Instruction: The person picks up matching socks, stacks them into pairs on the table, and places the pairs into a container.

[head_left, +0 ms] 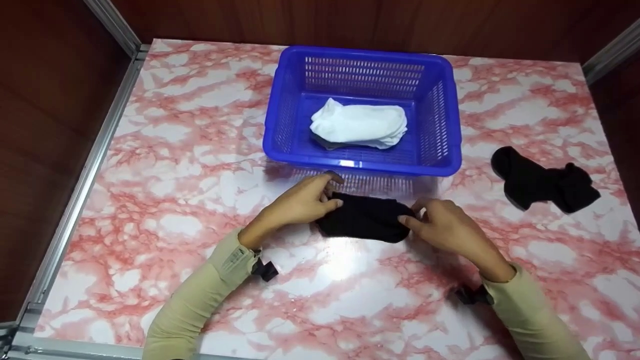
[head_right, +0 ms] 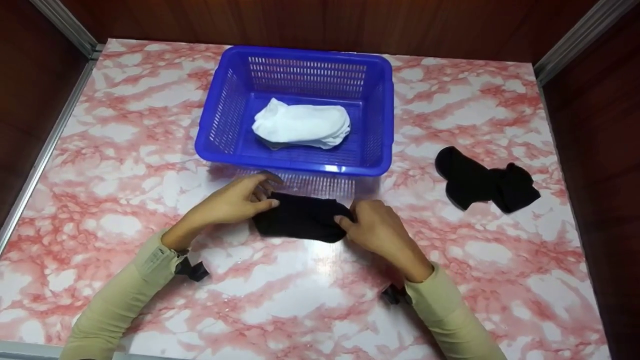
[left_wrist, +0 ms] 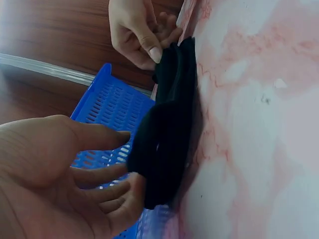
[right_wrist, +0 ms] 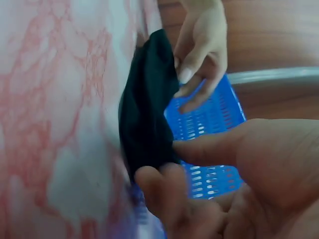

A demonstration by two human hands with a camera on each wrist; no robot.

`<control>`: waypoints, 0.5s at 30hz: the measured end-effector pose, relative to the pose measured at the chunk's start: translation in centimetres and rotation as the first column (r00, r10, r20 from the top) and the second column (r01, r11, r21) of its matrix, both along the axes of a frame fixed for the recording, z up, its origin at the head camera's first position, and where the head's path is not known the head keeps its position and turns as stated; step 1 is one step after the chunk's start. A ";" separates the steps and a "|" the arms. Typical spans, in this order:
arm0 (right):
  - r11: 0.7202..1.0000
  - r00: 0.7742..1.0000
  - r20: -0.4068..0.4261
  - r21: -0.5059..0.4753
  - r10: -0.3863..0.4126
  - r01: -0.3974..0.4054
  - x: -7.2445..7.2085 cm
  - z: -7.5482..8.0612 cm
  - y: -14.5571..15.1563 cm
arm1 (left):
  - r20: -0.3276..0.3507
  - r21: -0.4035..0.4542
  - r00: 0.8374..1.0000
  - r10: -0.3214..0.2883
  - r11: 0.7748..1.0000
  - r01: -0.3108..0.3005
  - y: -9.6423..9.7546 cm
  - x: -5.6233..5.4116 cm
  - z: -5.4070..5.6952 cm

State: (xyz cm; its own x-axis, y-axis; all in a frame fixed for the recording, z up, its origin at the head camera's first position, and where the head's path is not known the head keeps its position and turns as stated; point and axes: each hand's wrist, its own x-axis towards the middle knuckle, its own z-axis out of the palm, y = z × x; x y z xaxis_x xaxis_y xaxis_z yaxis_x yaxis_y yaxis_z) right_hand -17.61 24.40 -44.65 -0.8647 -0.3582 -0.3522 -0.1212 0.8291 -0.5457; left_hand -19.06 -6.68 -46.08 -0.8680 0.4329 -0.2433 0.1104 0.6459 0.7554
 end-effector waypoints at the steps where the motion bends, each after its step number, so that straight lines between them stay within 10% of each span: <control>1: 1.000 1.000 -0.029 0.020 -0.003 0.003 0.1 0.1 -0.1 | -0.002 -0.003 1.000 0.001 1.000 -0.001 -0.1 0.0 0.0; 8: 0.987 0.981 -0.190 -0.158 -0.030 0.000 1.2 0.9 -1.2 | -0.005 -0.025 1.000 0.006 1.000 -0.006 -0.7 0.3 0.4; 15: 0.885 0.996 0.014 -0.460 0.082 -0.067 2.0 0.2 -3.9 | 0.029 0.036 0.999 -0.027 0.999 0.026 -0.1 0.5 0.9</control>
